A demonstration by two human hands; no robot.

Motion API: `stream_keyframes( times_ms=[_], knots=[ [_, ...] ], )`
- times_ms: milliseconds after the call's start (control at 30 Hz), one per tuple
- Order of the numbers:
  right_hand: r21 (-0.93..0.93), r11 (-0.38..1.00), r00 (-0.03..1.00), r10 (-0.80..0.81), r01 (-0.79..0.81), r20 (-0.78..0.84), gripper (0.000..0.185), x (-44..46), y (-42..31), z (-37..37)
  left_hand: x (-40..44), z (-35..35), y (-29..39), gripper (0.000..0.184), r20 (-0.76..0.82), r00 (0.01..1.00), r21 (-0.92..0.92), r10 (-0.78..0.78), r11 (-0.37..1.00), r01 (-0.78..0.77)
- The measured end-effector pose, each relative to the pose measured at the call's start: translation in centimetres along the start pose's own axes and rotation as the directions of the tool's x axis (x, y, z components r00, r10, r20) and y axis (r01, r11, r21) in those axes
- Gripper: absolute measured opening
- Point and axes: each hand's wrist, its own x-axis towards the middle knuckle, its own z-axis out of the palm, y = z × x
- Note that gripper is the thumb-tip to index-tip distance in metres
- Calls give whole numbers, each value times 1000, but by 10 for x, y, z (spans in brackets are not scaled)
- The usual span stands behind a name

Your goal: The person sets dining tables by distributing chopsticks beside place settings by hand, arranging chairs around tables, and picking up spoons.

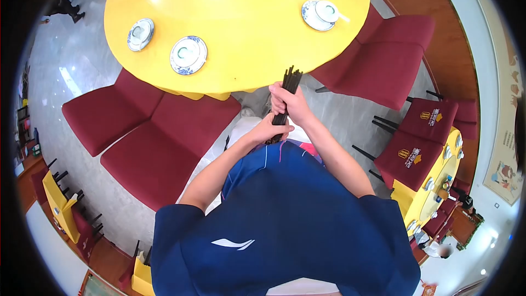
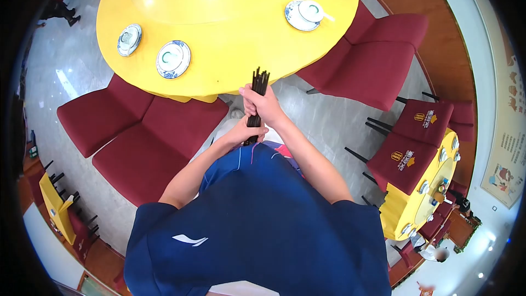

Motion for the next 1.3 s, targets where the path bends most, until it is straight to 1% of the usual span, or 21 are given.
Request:
stream_keyframes(
  times_ms=[100, 167, 200, 233, 267, 300, 367, 400, 500, 533, 567, 700, 867, 933, 967, 1033, 1067, 1133, 1167, 1233, 1300],
  knots=[
    [-54, 998, 999, -41, 41, 0, 37, 8, -21, 7, 19, -12, 8, 25, 27, 999, 90, 36, 995, -38],
    [-30, 998, 998, -51, 52, 20, 37, 23, -29, -2, 47, -24, 25, 19, -47, 999, 172, 14, 985, -6],
    [-205, 965, 986, -167, 166, 14, 36, 33, -33, -8, 70, -33, 30, 16, -97, 959, 303, 266, 926, -226],
    [-372, 889, 960, -277, 267, 28, 36, 46, -36, -16, 93, -44, 32, 15, -111, 859, 438, 500, 800, -410],
    [-510, 776, 921, -379, 370, 92, 33, 66, -35, -31, 115, -57, 37, 15, -124, 861, 433, 494, 807, -401],
    [-508, 784, 927, -362, 358, 94, 33, 82, -32, -45, 138, -72, 42, 15, -99, 839, 503, 535, 754, -422],
    [-609, 652, 876, -454, 451, 163, 23, 118, -37, -69, 182, -95, 45, 17, -85, 806, 561, 586, 696, -448],
    [-547, 663, 843, -512, 511, 167, 14, 131, -39, -78, 203, -106, 45, 16, -101, 771, 610, 629, 651, -451],
    [-581, 634, 844, -501, 510, 194, 6, 157, -50, -107, 237, -120, 48, 12, -162, 726, 668, 668, 616, -418],
    [-602, 573, 810, -535, 556, 239, 7, 163, -59, -111, 245, -120, 50, 12, -162, 688, 722, 708, 560, -406],
    [-590, 597, 823, -517, 543, 234, 7, 171, -58, -121, 254, -121, 48, 12, -152, 649, 775, 746, 497, -390],
    [-577, 628, 851, -432, 521, 298, 13, 193, -52, -152, 273, -121, 42, 15, -210, 629, 801, 748, 501, -328],
    [-598, 610, 852, -321, 520, 413, 15, 208, -57, -158, 271, -102, 60, 13, -349, 497, 804, 794, 526, -276],
    [-467, 656, 804, -457, 593, 381, 18, 219, -52, -157, 268, -94, 60, 12, -404, 531, 763, 745, 594, -253],
    [-463, 663, 807, -454, 589, 378, 18, 221, -50, -158, 265, -90, 58, 12, -447, 566, 715, 692, 657, -239],
    [-508, 731, 888, -339, 456, 310, 22, 222, -49, -159, 257, -78, 54, 11, -514, 633, 608, 580, 766, -208],
    [-509, 728, 887, -344, 459, 308, 22, 222, -50, -160, 255, -72, 55, 11, -534, 662, 554, 525, 809, -196],
    [-604, 748, 957, -153, 276, 247, 28, 222, -62, -158, 254, -62, 64, 11, -546, 720, 449, 429, 875, -181],
    [-609, 738, 954, -173, 290, 245, 28, 220, -70, -154, 253, -56, 69, 10, -542, 748, 398, 382, 901, -172],
    [-458, 888, 999, -20, 35, 38, 33, 208, -88, -142, 245, -43, 78, 10, -522, 805, 297, 283, 945, -139],
    [-490, 869, 997, -63, 71, 32, 36, 193, -114, -122, 220, -15, 97, 14, -454, 869, 182, 196, 975, -124]
  ],
)
